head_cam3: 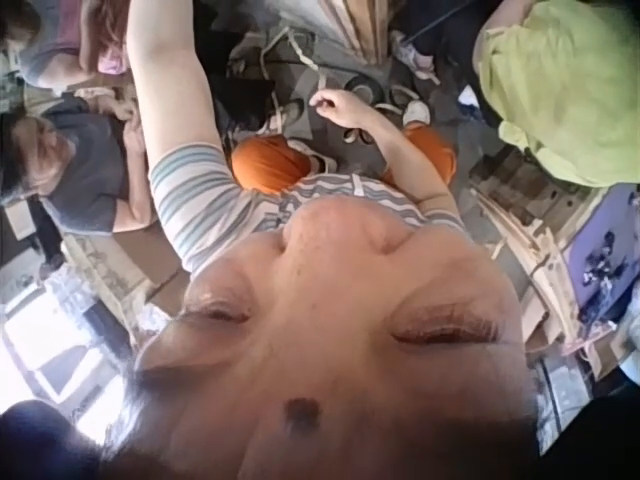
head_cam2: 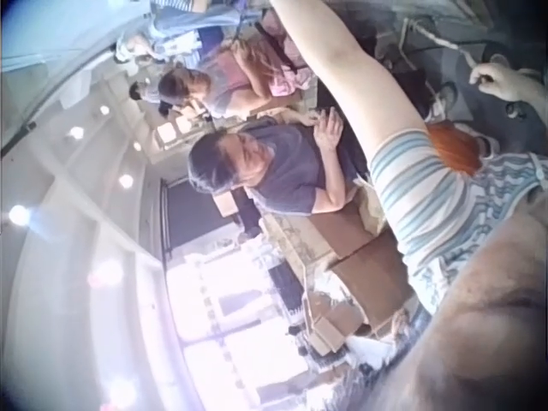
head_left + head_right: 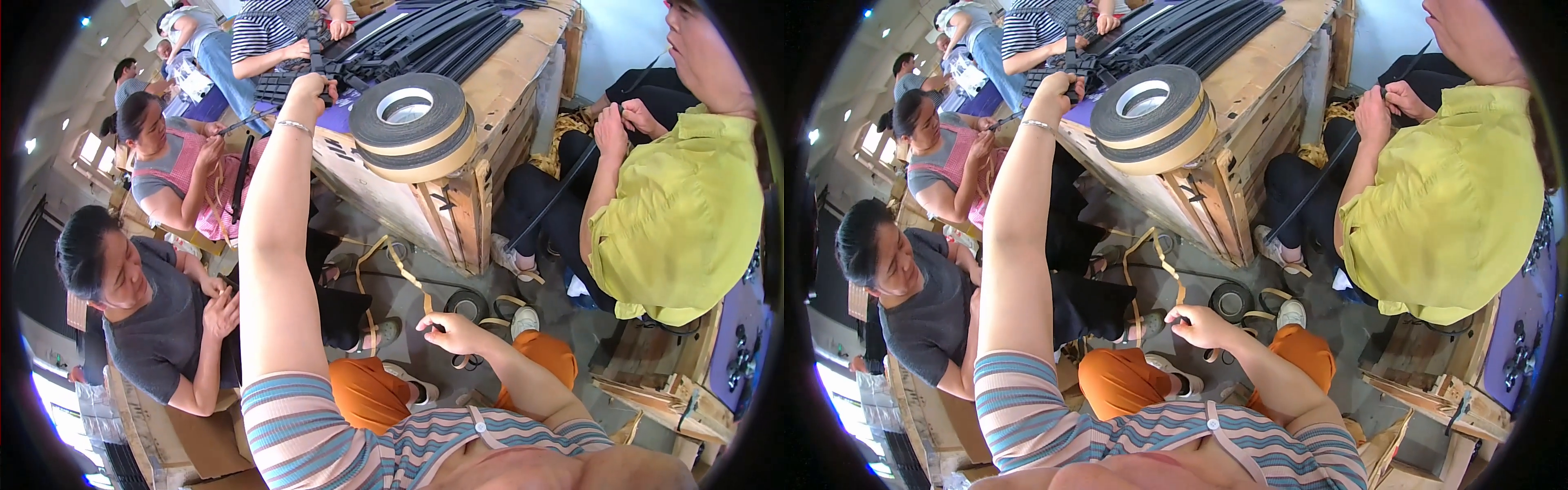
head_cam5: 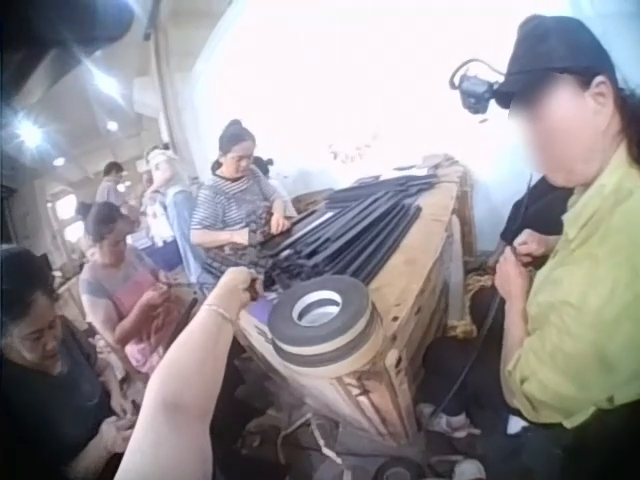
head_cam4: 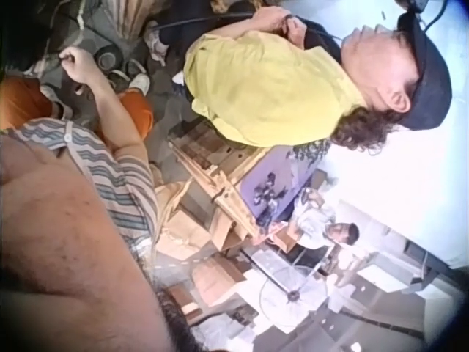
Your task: The recorder is applying yellow adhesive tape to long, black plastic components in a manufacturing assembly environment.
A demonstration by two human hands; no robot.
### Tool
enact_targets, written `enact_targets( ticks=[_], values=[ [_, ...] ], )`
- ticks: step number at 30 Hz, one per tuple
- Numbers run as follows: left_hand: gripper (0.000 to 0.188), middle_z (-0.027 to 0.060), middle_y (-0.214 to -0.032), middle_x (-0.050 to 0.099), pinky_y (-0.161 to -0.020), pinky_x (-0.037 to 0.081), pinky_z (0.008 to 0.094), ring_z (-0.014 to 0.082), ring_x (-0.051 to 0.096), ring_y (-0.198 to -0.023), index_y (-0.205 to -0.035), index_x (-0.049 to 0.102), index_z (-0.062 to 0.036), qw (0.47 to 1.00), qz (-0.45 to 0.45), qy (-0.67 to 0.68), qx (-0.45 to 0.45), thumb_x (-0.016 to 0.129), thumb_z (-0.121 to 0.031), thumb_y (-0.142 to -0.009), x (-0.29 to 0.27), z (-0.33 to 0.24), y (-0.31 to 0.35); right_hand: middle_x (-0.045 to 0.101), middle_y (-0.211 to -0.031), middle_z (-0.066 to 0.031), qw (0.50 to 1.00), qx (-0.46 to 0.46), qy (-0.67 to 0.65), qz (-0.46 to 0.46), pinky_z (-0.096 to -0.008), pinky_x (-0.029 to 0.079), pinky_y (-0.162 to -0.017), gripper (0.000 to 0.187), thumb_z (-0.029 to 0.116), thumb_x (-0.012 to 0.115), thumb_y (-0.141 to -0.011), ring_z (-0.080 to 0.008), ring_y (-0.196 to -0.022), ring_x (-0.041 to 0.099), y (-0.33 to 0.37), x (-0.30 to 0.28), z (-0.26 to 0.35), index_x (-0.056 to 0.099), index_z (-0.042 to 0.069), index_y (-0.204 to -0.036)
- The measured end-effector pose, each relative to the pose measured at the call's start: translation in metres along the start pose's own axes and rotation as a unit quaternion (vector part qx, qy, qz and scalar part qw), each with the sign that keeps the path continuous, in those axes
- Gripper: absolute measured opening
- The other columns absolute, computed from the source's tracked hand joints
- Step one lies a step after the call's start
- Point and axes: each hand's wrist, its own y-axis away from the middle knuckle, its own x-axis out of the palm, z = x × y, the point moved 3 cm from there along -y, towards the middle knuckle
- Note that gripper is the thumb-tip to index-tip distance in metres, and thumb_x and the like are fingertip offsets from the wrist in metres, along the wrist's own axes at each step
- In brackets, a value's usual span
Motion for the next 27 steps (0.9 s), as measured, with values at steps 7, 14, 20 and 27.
enact_targets(
  ticks=[7,14,20,27],
  values=[
    [0.014,0.0117,-0.07,0.053,-0.047,0.044,0.0386,0.0219,0.052,-0.053,-0.083,0.053,-0.0021,0.993,-0.056,-0.102,0.021,0.055,-0.015,-0.079,0.016,0.001,-0.023,0.06,-0.083,-0.0061,0.999,-0.005,0.034,-0.008,-0.0282,0.043,-0.066,0.021,0.01,0.056,-0.082,-0.0146,-0.071,0.055,-0.005,0.002,-0.006,0.057,0.006,-0.103],
    [0.032,0.0212,-0.101,0.058,-0.078,0.048,0.0395,0.0319,0.056,-0.097,-0.096,0.062,-0.0005,0.651,-0.28,-0.64,0.296,0.055,-0.02,-0.072,0.059,-0.007,0.002,0.062,-0.088,-0.0081,1.0,0.002,0.027,-0.012,-0.0291,0.045,-0.069,0.019,0.011,0.055,-0.082,-0.0183,-0.078,0.059,-0.004,0.003,-0.01,0.057,0.006,-0.1],
    [0.031,0.0186,-0.099,0.062,-0.083,0.047,0.037,0.0304,0.059,-0.094,-0.097,0.063,-0.0051,0.6,0.039,-0.69,0.404,0.059,-0.022,-0.071,0.113,-0.004,-0.025,0.063,-0.089,-0.0126,1.0,0.0,0.013,-0.007,-0.0338,0.046,-0.068,0.021,0.015,0.055,-0.081,-0.0263,-0.077,0.061,-0.006,0.004,-0.004,0.058,0.006,-0.099],
    [0.023,0.0199,-0.091,0.063,-0.078,0.049,0.0381,0.0317,0.062,-0.087,-0.086,0.066,-0.0038,0.512,0.031,-0.766,0.387,0.063,-0.019,-0.069,0.141,0.019,-0.022,0.063,-0.087,-0.0137,1.0,0.002,-0.002,-0.024,-0.0348,0.046,-0.067,0.021,0.015,0.055,-0.08,-0.0281,-0.078,0.061,-0.005,0.0,-0.011,0.058,0.006,-0.099]
  ],
)
